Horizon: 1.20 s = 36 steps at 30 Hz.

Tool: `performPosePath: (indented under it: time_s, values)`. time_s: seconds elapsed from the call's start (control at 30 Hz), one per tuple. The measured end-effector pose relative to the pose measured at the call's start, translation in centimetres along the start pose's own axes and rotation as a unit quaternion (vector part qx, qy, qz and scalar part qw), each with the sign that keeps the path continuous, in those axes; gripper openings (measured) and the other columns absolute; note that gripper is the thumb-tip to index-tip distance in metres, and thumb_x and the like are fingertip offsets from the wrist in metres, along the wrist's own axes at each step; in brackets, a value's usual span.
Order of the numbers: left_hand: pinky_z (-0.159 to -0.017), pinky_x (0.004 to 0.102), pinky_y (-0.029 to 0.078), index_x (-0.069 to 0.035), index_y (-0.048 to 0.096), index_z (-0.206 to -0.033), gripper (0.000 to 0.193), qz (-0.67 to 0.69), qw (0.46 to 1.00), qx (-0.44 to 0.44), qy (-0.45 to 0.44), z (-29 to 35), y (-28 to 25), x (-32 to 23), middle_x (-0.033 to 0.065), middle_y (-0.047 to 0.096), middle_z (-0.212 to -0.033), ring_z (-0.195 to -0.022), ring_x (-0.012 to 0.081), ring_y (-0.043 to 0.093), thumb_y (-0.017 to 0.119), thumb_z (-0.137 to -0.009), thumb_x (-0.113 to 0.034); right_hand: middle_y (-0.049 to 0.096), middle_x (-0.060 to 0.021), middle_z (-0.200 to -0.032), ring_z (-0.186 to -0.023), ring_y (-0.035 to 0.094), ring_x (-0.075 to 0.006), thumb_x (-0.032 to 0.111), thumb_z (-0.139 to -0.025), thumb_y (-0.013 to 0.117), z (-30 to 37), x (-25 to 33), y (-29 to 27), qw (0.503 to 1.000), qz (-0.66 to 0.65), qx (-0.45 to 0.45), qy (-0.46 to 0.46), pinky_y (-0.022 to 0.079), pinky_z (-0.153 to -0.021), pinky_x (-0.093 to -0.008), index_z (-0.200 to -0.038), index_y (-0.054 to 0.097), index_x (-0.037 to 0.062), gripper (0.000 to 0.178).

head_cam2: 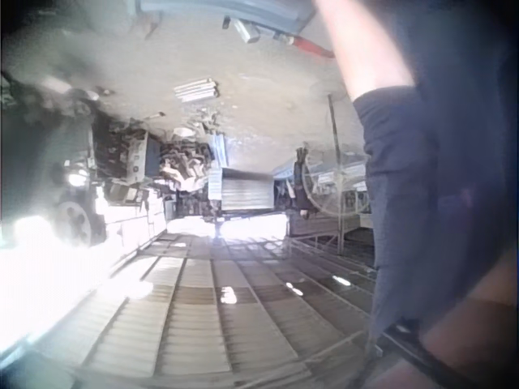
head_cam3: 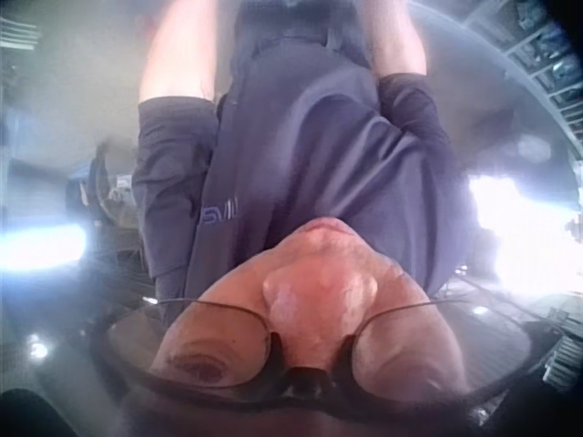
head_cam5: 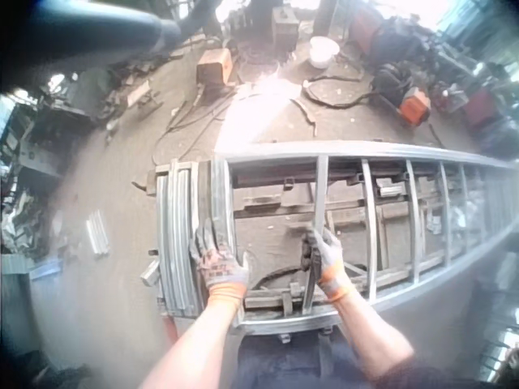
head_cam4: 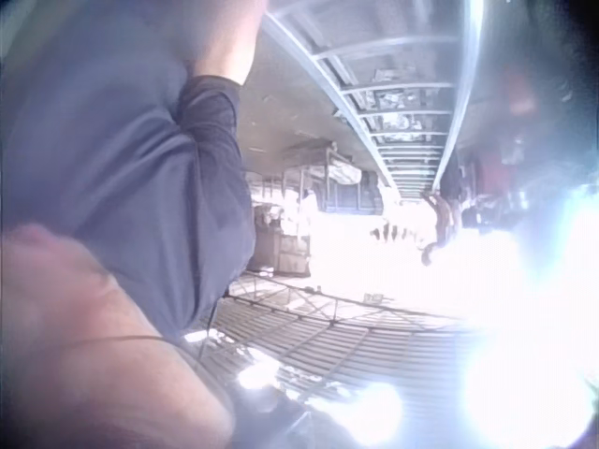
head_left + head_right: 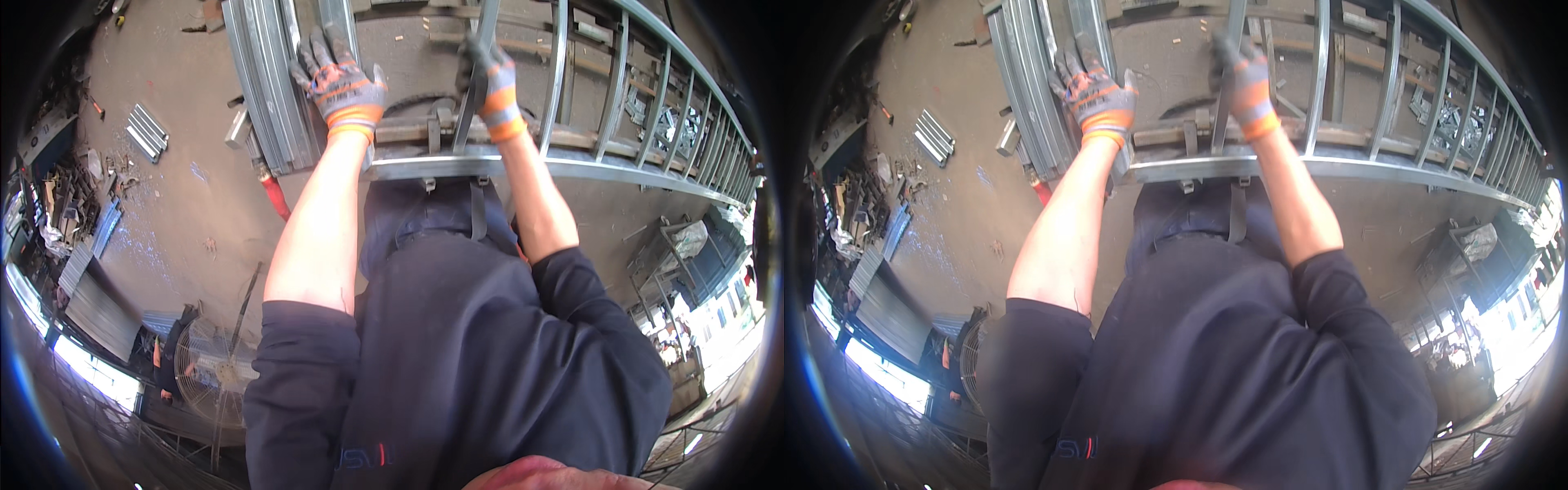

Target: The person aligns several metal bars onto a metal frame structure and then uses a welding torch to join the pieces. The person repeatedly positions the bars and welds them in place, creating a ladder-like metal assembly.

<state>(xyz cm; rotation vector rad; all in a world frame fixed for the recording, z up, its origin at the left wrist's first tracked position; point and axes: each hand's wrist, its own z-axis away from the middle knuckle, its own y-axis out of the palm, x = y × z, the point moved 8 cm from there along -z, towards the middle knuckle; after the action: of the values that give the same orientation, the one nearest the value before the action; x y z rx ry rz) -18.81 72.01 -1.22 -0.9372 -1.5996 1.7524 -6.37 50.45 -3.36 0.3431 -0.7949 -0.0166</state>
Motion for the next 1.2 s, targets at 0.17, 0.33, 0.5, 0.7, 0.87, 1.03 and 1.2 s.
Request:
performPosePath:
  time_s: [0.17, 0.33, 0.5, 0.7, 0.87, 1.03, 1.2]
  values:
    - [-0.128, 0.0539, 0.024, -0.012, 0.026, -0.168, 0.110, -0.122, 0.990, 0.074, -0.018, 0.2, 1.3, 0.2, 0.0212, 0.018, -0.174, -0.160, 0.0417, 0.021, 0.066, -0.081, -0.066, 0.043, 0.0033, -0.057, -0.044, 0.043, -0.0125, 0.041, -0.104, 0.068, 0.4, 10.1, 1.0, 0.984, -0.078, 0.002, -0.160, 0.038, -0.042, -0.0299, -0.088, 0.058, 0.0123, 0.034]
    - [-0.129, 0.0526, 0.023, -0.012, 0.024, -0.169, 0.109, -0.084, 0.996, 0.018, 0.006, -0.3, -0.3, 0.0, 0.0199, 0.016, -0.174, -0.160, 0.0412, 0.020, 0.067, -0.083, -0.064, 0.042, -0.0013, -0.060, -0.048, 0.040, -0.0147, 0.050, -0.107, 0.055, 6.5, 11.9, 2.4, 0.964, 0.006, 0.084, -0.253, 0.035, -0.047, -0.0323, -0.092, 0.061, 0.0079, 0.045]
    - [-0.131, 0.0569, 0.009, 0.005, 0.035, -0.160, 0.096, -0.030, 0.999, 0.028, -0.028, 0.2, -1.7, -1.1, 0.0215, 0.023, -0.173, -0.160, 0.0368, 0.018, 0.073, -0.086, -0.043, 0.040, -0.0016, -0.059, -0.047, 0.041, -0.0155, 0.053, -0.105, 0.058, 7.7, 9.3, 1.5, 0.920, 0.052, 0.102, -0.374, 0.037, -0.047, -0.0342, -0.088, 0.059, 0.0078, 0.048]
    - [-0.131, 0.0564, 0.008, -0.003, 0.018, -0.168, 0.109, -0.021, 0.999, 0.023, -0.035, -0.1, -2.2, -1.1, 0.0219, 0.024, -0.172, -0.160, 0.0370, 0.020, 0.072, -0.084, -0.046, 0.041, 0.0015, -0.055, -0.042, 0.041, -0.0148, 0.050, -0.104, 0.065, 2.1, 5.3, -5.0, 0.938, -0.043, -0.103, -0.328, 0.038, -0.043, -0.0316, -0.085, 0.056, 0.0130, 0.043]
    - [-0.131, 0.0551, 0.009, -0.003, 0.020, -0.168, 0.107, -0.040, 0.998, 0.021, -0.042, 0.1, -1.1, -0.5, 0.0232, 0.026, -0.171, -0.160, 0.0387, 0.022, 0.072, -0.085, -0.046, 0.048, -0.0002, -0.057, -0.046, 0.049, -0.0167, 0.051, -0.098, 0.073, -2.2, -1.6, -8.9, 0.962, -0.160, -0.167, -0.147, 0.043, -0.044, -0.0337, -0.085, 0.056, 0.0144, 0.042]
    - [-0.126, 0.0551, 0.028, 0.000, 0.049, -0.151, 0.088, -0.082, 0.989, 0.109, -0.062, -0.7, 0.9, 0.9, 0.0253, 0.054, -0.152, -0.144, 0.0411, 0.048, 0.066, -0.087, -0.058, 0.057, -0.0019, -0.068, -0.053, 0.060, -0.0204, 0.041, -0.102, 0.070, -5.9, -3.6, -8.5, 0.981, -0.171, -0.080, -0.046, 0.052, -0.048, -0.0379, -0.094, 0.062, 0.0106, 0.032]
    - [-0.129, 0.0524, 0.023, -0.001, 0.040, -0.158, 0.091, -0.022, 0.990, 0.119, -0.077, -0.6, 0.7, 1.0, 0.0260, 0.043, -0.161, -0.153, 0.0387, 0.036, 0.065, -0.089, -0.055, 0.058, -0.0002, -0.068, -0.053, 0.058, -0.0155, 0.037, -0.104, 0.068, -3.1, 1.7, -6.8, 0.965, -0.207, -0.074, -0.143, 0.051, -0.049, -0.0344, -0.098, 0.064, 0.0105, 0.027]
